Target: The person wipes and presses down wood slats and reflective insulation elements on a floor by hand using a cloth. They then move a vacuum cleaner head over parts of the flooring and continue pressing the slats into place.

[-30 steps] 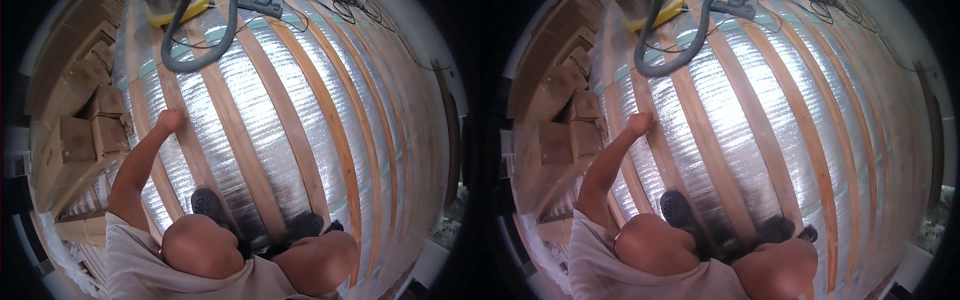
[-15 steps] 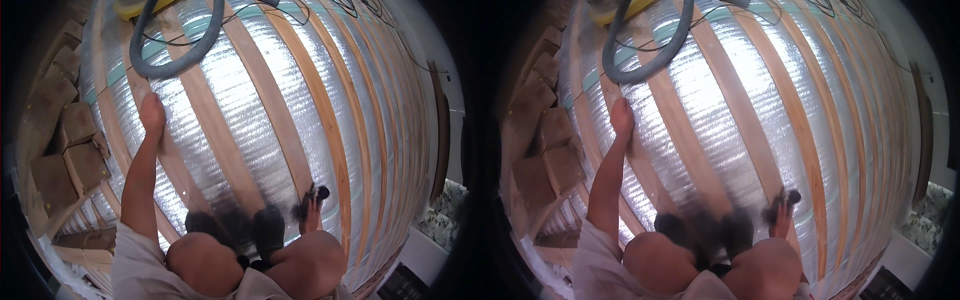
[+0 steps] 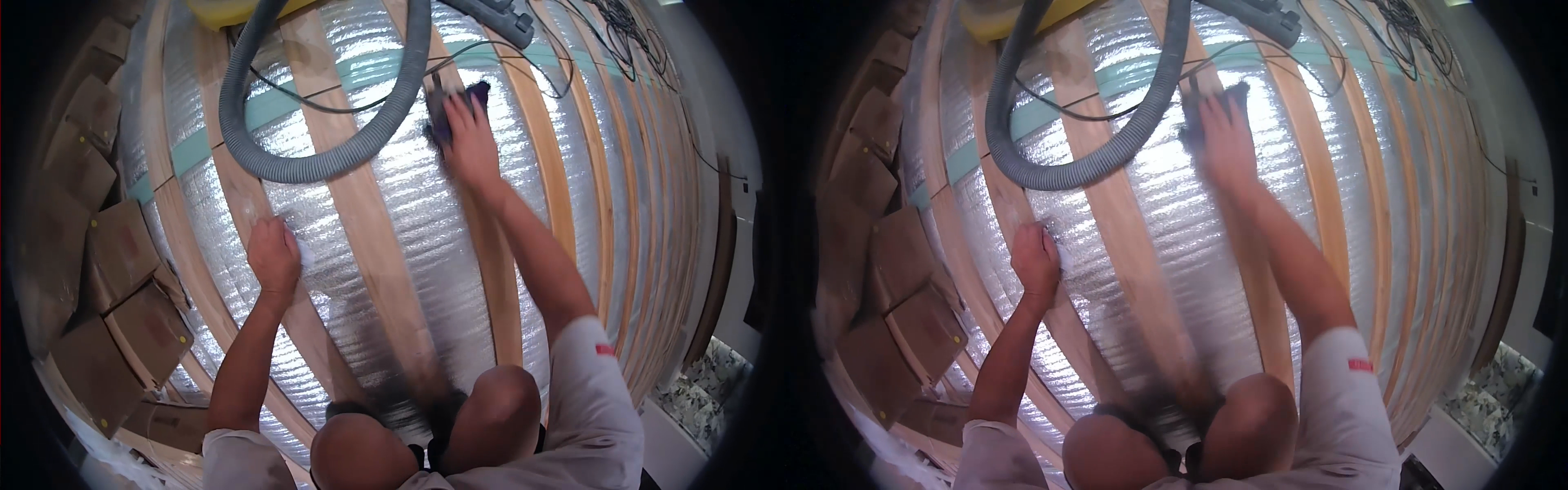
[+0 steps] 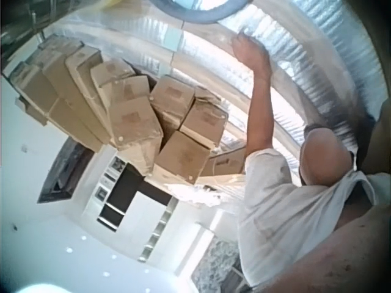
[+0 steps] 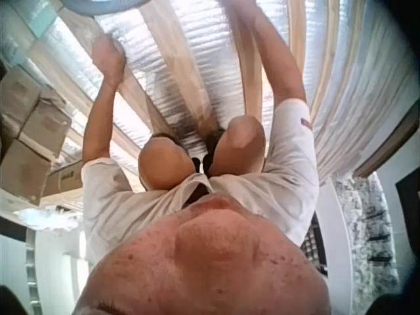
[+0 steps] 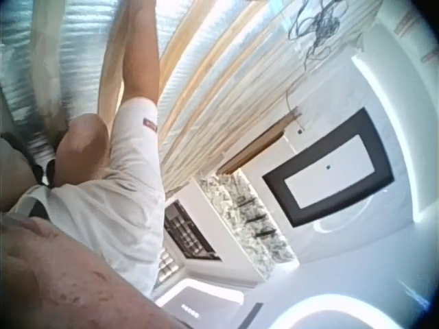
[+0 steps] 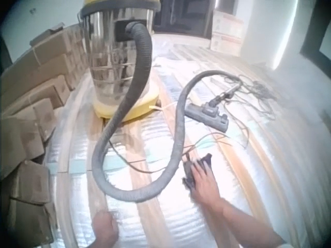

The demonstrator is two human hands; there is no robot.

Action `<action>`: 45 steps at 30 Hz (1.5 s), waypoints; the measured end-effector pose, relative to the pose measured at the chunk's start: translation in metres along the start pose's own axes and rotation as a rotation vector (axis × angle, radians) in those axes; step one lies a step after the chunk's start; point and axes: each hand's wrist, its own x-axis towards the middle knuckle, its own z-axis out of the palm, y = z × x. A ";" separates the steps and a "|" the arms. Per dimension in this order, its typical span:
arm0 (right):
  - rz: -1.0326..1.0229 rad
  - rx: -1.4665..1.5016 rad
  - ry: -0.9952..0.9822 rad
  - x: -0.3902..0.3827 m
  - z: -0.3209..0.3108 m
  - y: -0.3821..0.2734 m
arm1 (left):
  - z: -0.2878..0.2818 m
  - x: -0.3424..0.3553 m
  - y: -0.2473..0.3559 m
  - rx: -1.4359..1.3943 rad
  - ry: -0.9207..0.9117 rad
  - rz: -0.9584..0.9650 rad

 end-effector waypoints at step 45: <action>0.280 0.605 -0.166 -0.438 -0.165 -0.130 | 0.001 -0.011 -0.021 -0.059 0.140 0.023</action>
